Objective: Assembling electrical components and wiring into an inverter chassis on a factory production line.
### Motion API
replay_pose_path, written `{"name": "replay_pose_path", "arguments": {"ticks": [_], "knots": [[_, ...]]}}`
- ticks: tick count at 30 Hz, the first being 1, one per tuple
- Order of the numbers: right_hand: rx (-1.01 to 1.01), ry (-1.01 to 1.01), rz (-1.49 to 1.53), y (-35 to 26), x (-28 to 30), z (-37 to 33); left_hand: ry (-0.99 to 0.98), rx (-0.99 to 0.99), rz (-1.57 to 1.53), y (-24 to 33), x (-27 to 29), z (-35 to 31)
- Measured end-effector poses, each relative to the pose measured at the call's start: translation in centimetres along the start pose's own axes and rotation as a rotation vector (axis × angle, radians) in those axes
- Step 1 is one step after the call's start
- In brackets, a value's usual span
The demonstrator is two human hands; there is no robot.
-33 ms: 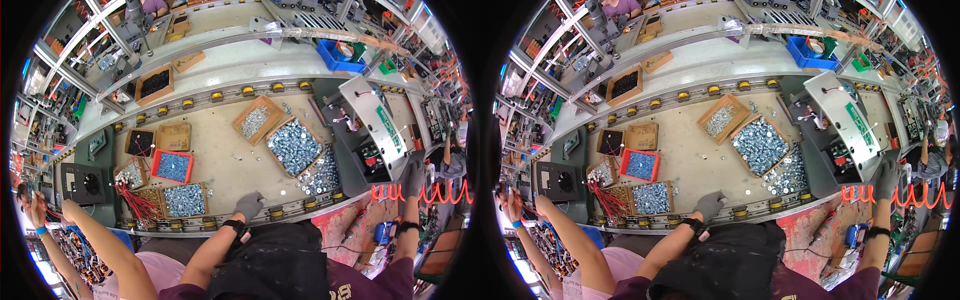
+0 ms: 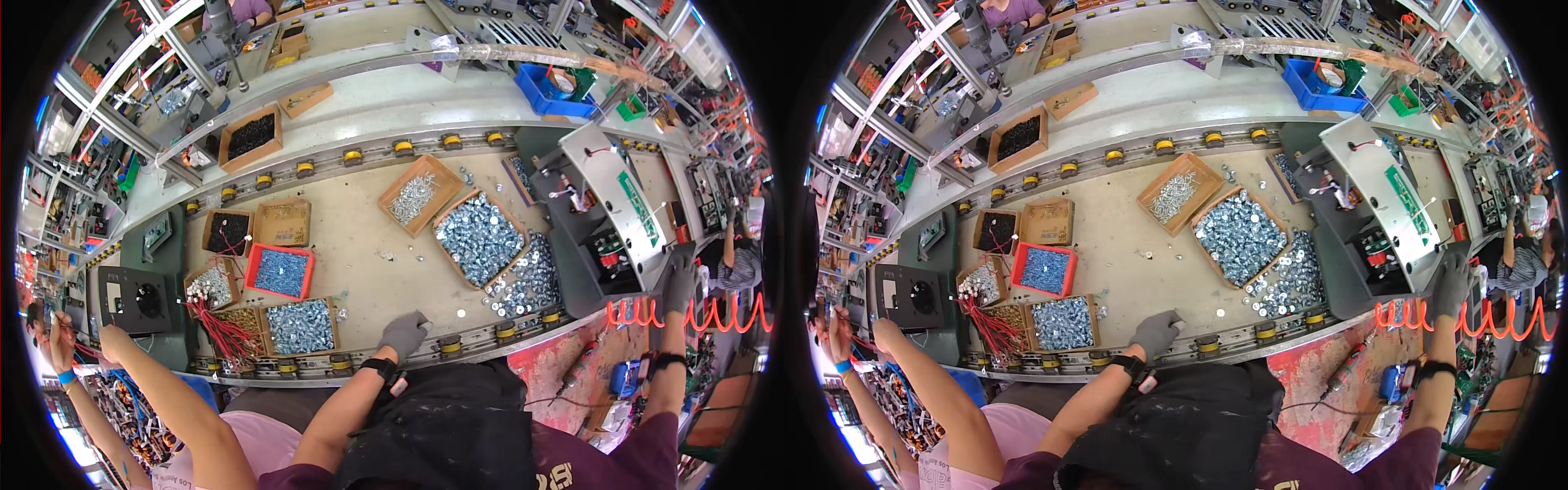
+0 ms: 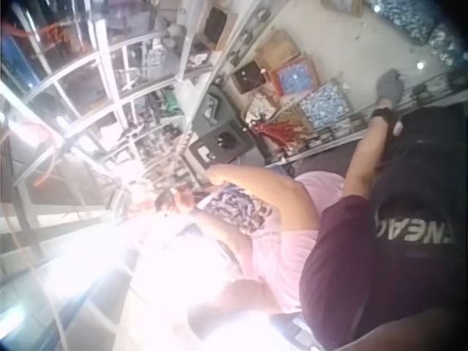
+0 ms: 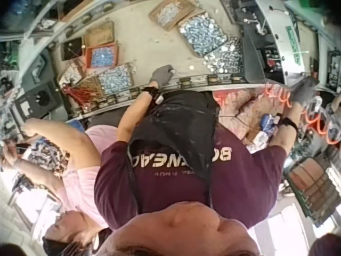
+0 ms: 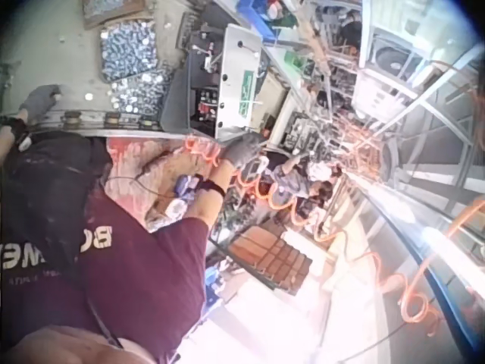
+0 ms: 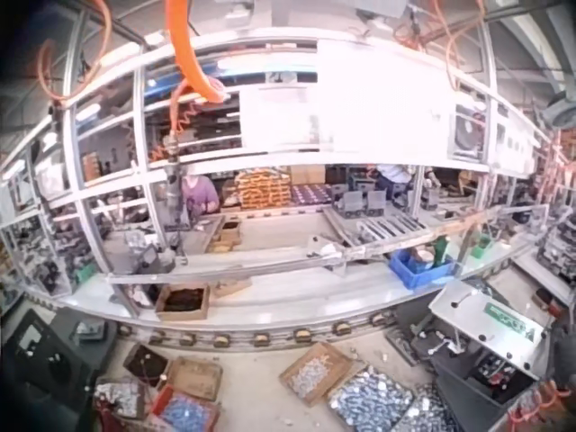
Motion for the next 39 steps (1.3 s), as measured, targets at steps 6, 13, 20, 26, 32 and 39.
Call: {"name": "replay_pose_path", "arguments": {"ticks": [6,13,20,26,32,39], "knots": [[-0.227,-0.353,-0.067,-10.2,-3.7,0.2,0.080,0.028,-0.037,-2.1,1.5,-0.7],[0.384,-0.562,0.825,-39.3,1.1,-6.1,0.176,0.099,-0.257,-8.2,3.4,-1.9],[0.452,-0.769,0.600,-47.0,3.8,-1.4,0.340,0.292,-0.566,-14.4,5.0,-4.3],[0.349,-0.995,0.820,-45.1,1.7,-2.6,0.262,0.444,-0.356,-14.5,4.0,-4.8],[0.315,-0.896,1.063,-43.6,-0.1,-3.5,0.239,0.339,-0.231,-12.9,1.8,-2.3],[0.316,-0.773,1.229,-42.8,-0.4,-4.3,0.290,0.291,-0.194,-12.8,0.0,-2.5]]}}
Point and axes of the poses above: each hand's wrist, its own z-axis towards the middle knuckle, its own x-axis out of the back of the hand, y = z × x, the point moved 5 cm from there along z, towards the middle knuckle, and after that the axes turned 7 degrees about -z, right-handed, at the moved point
